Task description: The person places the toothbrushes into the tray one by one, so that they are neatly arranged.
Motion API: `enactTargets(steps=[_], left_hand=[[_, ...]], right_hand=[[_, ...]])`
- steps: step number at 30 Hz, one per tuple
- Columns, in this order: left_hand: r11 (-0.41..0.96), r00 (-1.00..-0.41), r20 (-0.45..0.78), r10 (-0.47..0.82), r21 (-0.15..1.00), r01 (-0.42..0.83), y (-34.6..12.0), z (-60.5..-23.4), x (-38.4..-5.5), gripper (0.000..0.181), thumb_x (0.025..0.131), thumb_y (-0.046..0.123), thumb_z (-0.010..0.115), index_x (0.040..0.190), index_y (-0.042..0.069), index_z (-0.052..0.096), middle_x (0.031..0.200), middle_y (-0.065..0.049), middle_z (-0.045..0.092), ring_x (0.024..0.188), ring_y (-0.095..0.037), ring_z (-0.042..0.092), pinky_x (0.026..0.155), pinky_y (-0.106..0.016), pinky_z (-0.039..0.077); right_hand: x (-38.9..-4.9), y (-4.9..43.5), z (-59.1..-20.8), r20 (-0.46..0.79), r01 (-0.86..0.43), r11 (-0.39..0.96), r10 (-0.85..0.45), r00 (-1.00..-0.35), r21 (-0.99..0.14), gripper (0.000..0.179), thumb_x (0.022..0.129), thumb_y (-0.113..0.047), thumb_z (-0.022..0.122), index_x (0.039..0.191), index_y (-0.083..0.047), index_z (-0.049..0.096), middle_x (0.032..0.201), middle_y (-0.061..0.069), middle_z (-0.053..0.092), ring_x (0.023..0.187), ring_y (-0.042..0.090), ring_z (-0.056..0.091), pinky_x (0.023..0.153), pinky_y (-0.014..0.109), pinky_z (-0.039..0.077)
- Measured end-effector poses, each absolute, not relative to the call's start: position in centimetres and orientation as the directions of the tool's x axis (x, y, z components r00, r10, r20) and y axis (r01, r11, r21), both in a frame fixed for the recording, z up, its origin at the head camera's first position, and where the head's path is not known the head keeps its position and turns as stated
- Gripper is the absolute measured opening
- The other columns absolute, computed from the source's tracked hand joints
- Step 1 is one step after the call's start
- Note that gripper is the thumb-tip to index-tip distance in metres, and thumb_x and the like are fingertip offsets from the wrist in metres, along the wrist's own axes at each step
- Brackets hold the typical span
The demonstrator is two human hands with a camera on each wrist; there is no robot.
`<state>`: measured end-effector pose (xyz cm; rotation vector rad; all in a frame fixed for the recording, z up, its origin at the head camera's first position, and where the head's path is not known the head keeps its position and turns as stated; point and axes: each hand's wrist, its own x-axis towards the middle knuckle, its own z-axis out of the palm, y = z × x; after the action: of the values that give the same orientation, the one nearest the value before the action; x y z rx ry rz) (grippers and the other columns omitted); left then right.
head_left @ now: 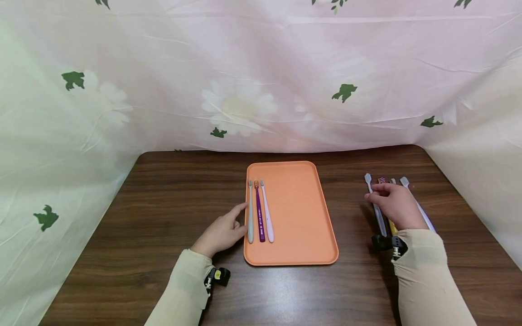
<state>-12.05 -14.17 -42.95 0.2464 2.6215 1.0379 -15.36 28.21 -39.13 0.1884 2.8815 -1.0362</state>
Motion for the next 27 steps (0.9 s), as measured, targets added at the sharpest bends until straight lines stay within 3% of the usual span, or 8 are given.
enactTargets(steps=[7,27], left_hand=[[0.723,-0.936,-0.218,0.275,0.689,0.052,-14.21,-43.05,-11.99,0.064,0.089,0.026,0.057,0.146,0.025,0.028,0.051,0.004,0.045,0.040,-0.011,0.039,0.039,-0.025,0.032],[0.722,-0.937,-0.221,0.272,0.691,0.047,-14.15,-42.92,-12.02,0.064,0.089,0.026,0.057,0.146,0.027,0.028,0.051,0.003,0.045,0.040,-0.011,0.038,0.040,-0.025,0.032]], right_hand=[[-15.47,28.30,-39.48,-0.118,0.157,0.777,0.106,-0.987,-0.610,0.049,0.090,-0.034,0.060,0.122,0.004,0.055,0.112,0.026,0.056,0.089,0.031,0.053,0.063,0.032,0.045],[-15.66,28.35,-40.03,-0.075,0.131,0.801,0.108,-0.991,-0.584,0.044,0.089,-0.021,0.062,0.120,0.009,0.054,0.110,0.031,0.056,0.089,0.037,0.056,0.068,0.043,0.048]])
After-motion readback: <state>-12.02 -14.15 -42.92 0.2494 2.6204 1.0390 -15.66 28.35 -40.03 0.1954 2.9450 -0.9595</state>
